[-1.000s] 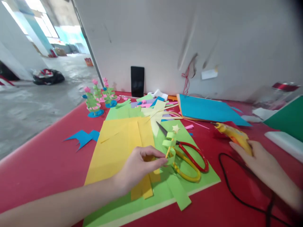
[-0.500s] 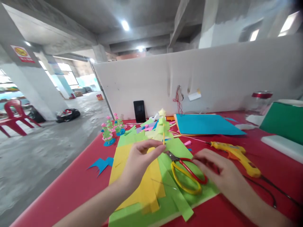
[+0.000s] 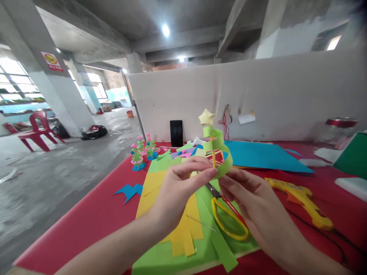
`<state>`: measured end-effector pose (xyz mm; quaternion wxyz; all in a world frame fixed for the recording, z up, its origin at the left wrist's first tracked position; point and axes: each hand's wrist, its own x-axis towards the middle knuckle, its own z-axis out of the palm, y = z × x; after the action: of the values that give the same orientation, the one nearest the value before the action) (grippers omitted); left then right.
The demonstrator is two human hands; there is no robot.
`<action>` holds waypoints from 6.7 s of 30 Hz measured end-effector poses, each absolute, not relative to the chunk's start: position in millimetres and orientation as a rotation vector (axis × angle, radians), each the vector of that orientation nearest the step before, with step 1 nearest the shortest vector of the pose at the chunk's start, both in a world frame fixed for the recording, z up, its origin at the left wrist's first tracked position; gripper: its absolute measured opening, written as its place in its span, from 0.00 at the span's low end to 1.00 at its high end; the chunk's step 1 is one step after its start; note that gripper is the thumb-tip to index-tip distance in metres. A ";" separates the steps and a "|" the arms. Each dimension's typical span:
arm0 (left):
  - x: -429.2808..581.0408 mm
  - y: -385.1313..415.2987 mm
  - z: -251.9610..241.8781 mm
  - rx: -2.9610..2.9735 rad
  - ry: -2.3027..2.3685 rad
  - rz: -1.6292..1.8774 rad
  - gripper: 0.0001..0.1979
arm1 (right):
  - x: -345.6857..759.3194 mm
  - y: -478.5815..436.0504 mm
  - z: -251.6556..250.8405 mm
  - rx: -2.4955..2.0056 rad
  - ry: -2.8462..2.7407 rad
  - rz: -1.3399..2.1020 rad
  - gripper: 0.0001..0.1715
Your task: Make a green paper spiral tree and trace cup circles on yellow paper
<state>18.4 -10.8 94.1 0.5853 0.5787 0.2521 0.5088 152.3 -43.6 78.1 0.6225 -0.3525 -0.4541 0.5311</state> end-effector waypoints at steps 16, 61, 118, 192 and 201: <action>13.3 -13.3 97.6 1.494 0.550 1.093 0.02 | 152.3 -43.2 75.4 -0.638 -0.969 1.492 0.05; 1.6 -4.2 109.2 1.555 0.651 1.125 0.04 | 151.6 -49.1 72.4 -0.799 -1.068 1.335 0.03; 3.8 -5.6 108.1 1.664 0.791 1.157 0.08 | 149.3 -50.3 67.5 -0.886 -1.089 1.339 0.06; -4.2 4.8 105.8 1.788 0.875 1.326 0.05 | 146.3 -30.5 45.0 -0.838 -1.160 1.585 0.12; -4.8 7.7 107.7 1.759 0.888 1.295 0.07 | 145.4 -32.4 47.2 -0.906 -1.189 1.517 0.11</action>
<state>-4.8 7.7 107.7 0.3819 0.6895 0.3479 0.5077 145.4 -32.4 47.2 0.4846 -0.3720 -0.4885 0.6229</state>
